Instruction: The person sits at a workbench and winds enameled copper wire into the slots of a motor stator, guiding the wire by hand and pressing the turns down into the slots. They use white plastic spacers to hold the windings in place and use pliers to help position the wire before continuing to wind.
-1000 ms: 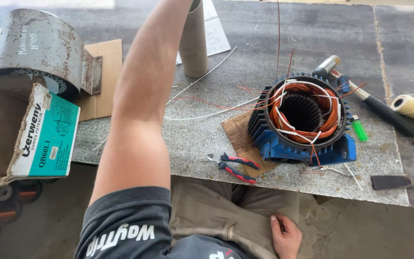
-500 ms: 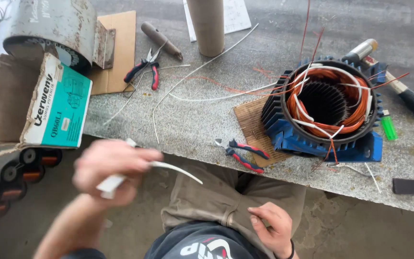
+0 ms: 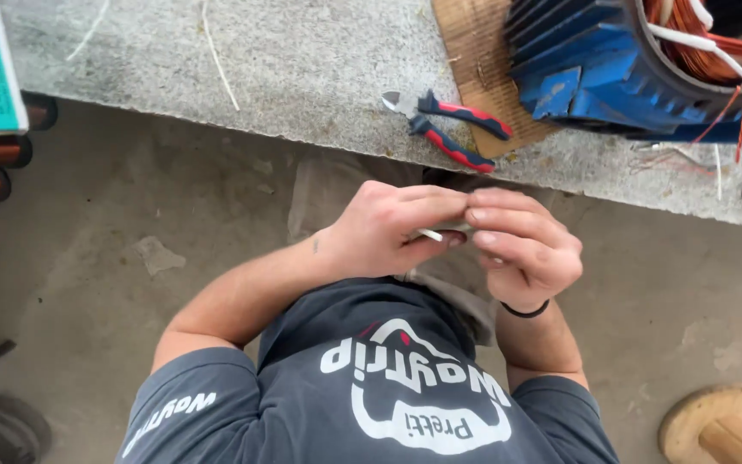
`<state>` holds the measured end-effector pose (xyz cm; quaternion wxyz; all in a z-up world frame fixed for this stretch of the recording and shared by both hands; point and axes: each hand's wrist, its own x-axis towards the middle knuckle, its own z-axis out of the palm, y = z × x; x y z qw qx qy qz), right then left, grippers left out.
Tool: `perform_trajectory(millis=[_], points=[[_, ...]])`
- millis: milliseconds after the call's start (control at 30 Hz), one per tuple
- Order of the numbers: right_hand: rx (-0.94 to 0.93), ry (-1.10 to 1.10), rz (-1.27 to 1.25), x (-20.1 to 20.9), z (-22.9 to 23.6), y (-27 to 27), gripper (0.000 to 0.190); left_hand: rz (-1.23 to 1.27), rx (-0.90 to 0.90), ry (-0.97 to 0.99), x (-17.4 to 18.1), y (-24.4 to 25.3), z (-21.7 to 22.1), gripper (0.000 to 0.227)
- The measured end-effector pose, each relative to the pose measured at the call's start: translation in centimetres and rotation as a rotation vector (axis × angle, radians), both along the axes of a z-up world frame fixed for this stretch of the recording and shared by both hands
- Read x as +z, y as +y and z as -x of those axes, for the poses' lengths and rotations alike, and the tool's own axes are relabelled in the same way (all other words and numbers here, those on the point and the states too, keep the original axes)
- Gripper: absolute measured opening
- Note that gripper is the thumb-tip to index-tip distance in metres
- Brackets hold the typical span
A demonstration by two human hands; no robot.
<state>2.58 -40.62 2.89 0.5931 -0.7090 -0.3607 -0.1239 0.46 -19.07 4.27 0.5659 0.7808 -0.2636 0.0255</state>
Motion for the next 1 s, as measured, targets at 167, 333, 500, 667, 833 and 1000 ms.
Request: perform_trajectory(millis=[167, 333, 500, 667, 833, 1000], points=[[-0.130, 0.096, 0.351, 2.5, 1.1, -2.0, 0.028, -0.017, -0.077, 0.161, 0.4, 1.4, -0.4, 0.035], [-0.050, 0.191, 0.478, 3.2, 0.8, -1.1, 0.035, -0.097, -0.048, 0.148, -0.2, 1.4, -0.1, 0.016], [-0.058, 0.255, 0.473, 2.3, 0.6, -1.1, 0.026, -0.140, 0.042, 0.047, 0.5, 1.6, 0.0, 0.015], [-0.065, 0.233, 0.458, 1.8, 0.5, -1.1, 0.021, -0.132, 0.017, 0.048, 0.8, 1.6, -0.2, 0.015], [-0.083, 0.179, 0.474, 2.1, 0.4, -1.3, 0.021, -0.191, 0.006, 0.018, 0.9, 1.4, -0.5, 0.017], [-0.101, 0.174, 0.470, 2.1, 0.5, -1.6, 0.020, -0.239, 0.020, -0.019, 1.1, 1.3, -0.7, 0.018]])
